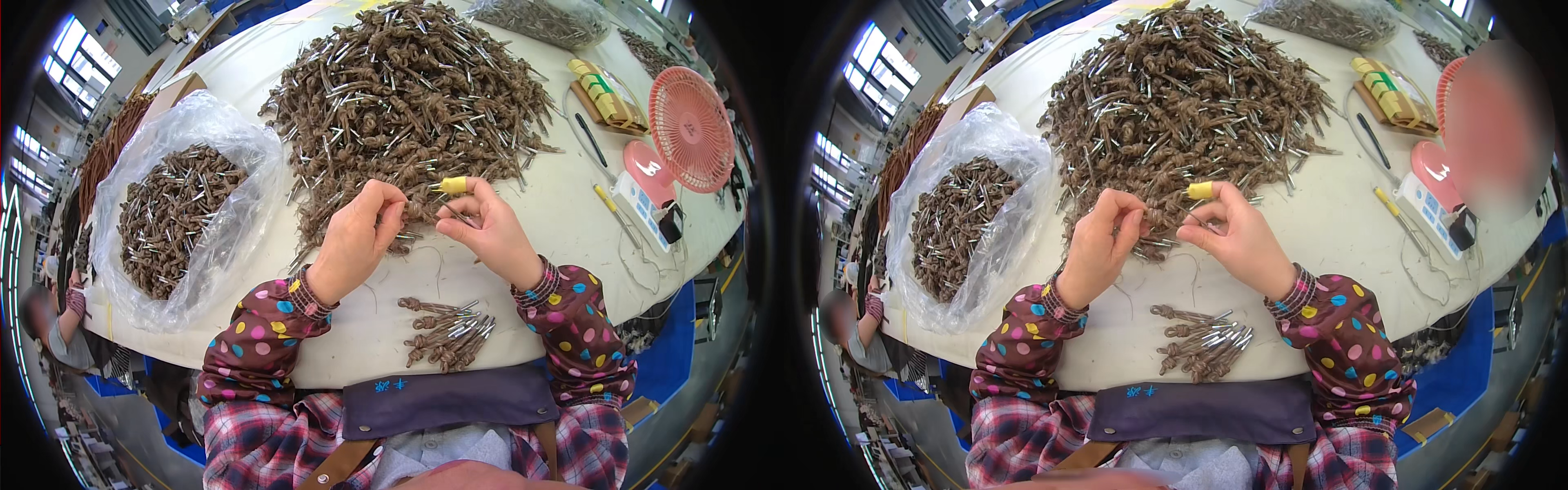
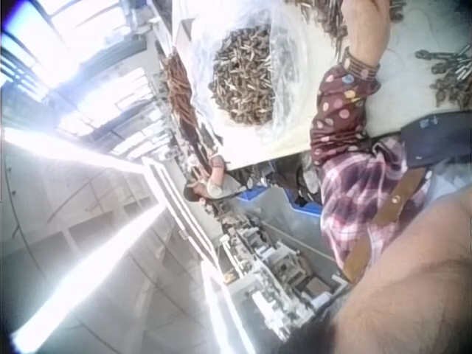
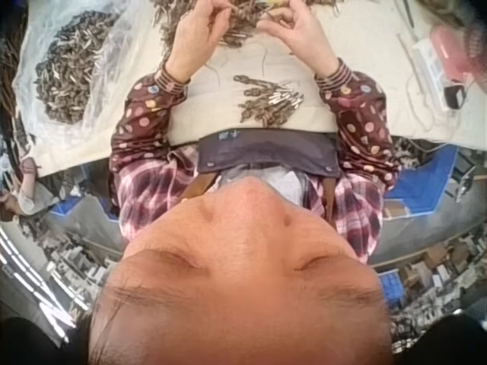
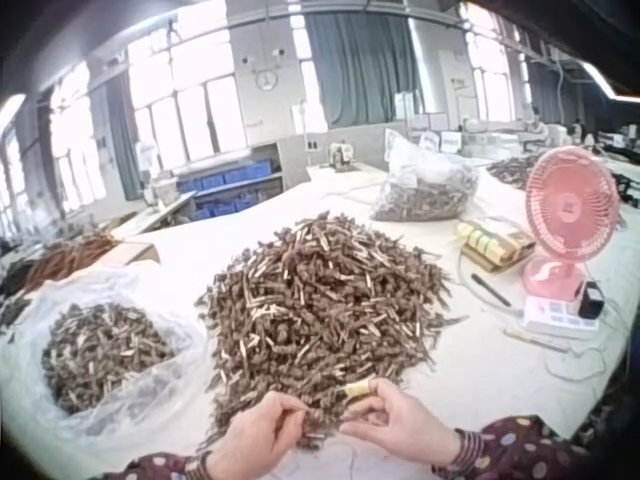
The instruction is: The worker is assembling small metal and fabric components, likely zipper pulls or clothing fasteners, by attaching metal clips to fabric tabs.
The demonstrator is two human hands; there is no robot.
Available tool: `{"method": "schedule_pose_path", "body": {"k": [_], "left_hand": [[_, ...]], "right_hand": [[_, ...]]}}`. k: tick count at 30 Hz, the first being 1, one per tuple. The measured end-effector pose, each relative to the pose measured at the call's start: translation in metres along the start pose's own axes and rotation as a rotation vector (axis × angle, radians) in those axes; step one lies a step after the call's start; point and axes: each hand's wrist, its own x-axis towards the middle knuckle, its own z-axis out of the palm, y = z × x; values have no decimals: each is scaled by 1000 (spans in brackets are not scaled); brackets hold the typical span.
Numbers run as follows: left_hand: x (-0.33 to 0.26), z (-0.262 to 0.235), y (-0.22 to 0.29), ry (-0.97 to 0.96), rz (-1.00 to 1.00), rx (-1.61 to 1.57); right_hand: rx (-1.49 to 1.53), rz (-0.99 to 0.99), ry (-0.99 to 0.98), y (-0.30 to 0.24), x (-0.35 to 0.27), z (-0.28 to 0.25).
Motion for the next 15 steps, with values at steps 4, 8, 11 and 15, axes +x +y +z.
{"method": "schedule_pose_path", "body": {"k": [4,8,11,15], "left_hand": [[0,-2,-3,26,76,92],[-1,-3,-1,-12,121,202],[1,-2,-1,1,172,215],[2,-2,-1,21,227,247]], "right_hand": [[-561,-258,201,-18,-2,-4],[-895,-425,152,-33,4,3],[-1117,-556,124,-42,5,6],[-1281,-629,97,-48,7,9]]}}
